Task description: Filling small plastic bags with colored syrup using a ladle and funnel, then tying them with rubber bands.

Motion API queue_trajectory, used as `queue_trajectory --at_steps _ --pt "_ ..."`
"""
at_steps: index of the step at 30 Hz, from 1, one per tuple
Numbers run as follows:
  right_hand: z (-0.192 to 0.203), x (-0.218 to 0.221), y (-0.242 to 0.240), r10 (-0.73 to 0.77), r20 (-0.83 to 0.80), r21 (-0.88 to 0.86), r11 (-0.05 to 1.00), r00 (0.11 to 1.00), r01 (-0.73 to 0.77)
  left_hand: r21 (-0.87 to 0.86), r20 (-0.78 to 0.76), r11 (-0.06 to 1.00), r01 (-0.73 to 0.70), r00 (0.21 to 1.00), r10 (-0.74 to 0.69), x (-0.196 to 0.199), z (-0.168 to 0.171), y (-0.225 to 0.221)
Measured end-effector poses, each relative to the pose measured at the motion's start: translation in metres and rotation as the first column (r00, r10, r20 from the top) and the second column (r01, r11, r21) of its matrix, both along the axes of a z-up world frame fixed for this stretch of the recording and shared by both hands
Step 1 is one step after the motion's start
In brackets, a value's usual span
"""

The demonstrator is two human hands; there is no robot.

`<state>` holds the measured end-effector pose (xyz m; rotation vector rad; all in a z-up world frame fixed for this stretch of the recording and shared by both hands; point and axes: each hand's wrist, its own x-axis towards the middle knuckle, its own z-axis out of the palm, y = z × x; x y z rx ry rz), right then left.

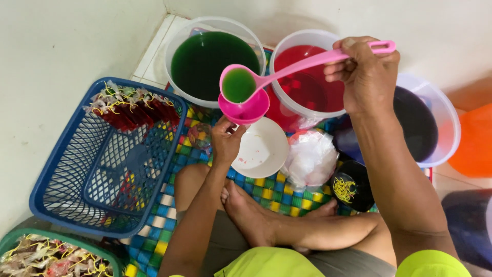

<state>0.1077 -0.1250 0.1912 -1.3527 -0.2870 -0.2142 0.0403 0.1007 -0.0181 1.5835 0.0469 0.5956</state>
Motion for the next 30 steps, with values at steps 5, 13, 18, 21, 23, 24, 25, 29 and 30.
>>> queue_trajectory --at_steps 5,13,18,21,23,24,25,29,30 --pt "-0.005 -0.032 -0.023 -0.053 -0.056 -0.050 0.997 0.997 0.050 -0.009 0.010 0.997 0.072 0.997 -0.072 -0.016 0.019 -0.015" --pt "-0.018 -0.068 -0.066 -0.118 -0.070 -0.054 0.992 0.991 0.114 0.013 -0.010 0.990 0.144 0.990 -0.144 -0.023 0.017 -0.042" --pt "-0.014 -0.084 -0.085 -0.141 -0.042 -0.023 0.990 0.989 0.140 -0.055 -0.041 0.952 0.300 0.952 -0.302 -0.017 0.012 -0.048" --pt "-0.008 -0.093 -0.090 -0.144 -0.009 -0.023 0.989 0.990 0.144 -0.087 -0.038 0.919 0.384 0.921 -0.388 -0.010 0.013 -0.048" --pt "-0.009 -0.095 -0.094 -0.136 0.031 -0.039 0.990 0.990 0.137 -0.076 -0.044 0.912 0.404 0.912 -0.407 -0.003 0.015 -0.047" --pt "-0.009 -0.096 -0.096 -0.123 0.072 -0.056 0.990 0.990 0.128 -0.065 -0.050 0.905 0.420 0.905 -0.423 -0.001 0.015 -0.046" --pt "-0.009 -0.098 -0.096 -0.124 0.071 -0.055 0.990 0.990 0.128 -0.064 -0.051 0.905 0.420 0.904 -0.424 0.000 0.017 -0.045" --pt "-0.008 -0.101 -0.098 -0.140 0.087 -0.069 0.987 0.986 0.147 -0.119 -0.098 0.872 0.475 0.868 -0.486 0.007 0.021 -0.042" --pt "-0.008 -0.100 -0.098 -0.142 0.090 -0.069 0.986 0.986 0.149 -0.124 -0.113 0.866 0.484 0.860 -0.497 0.010 0.021 -0.042"
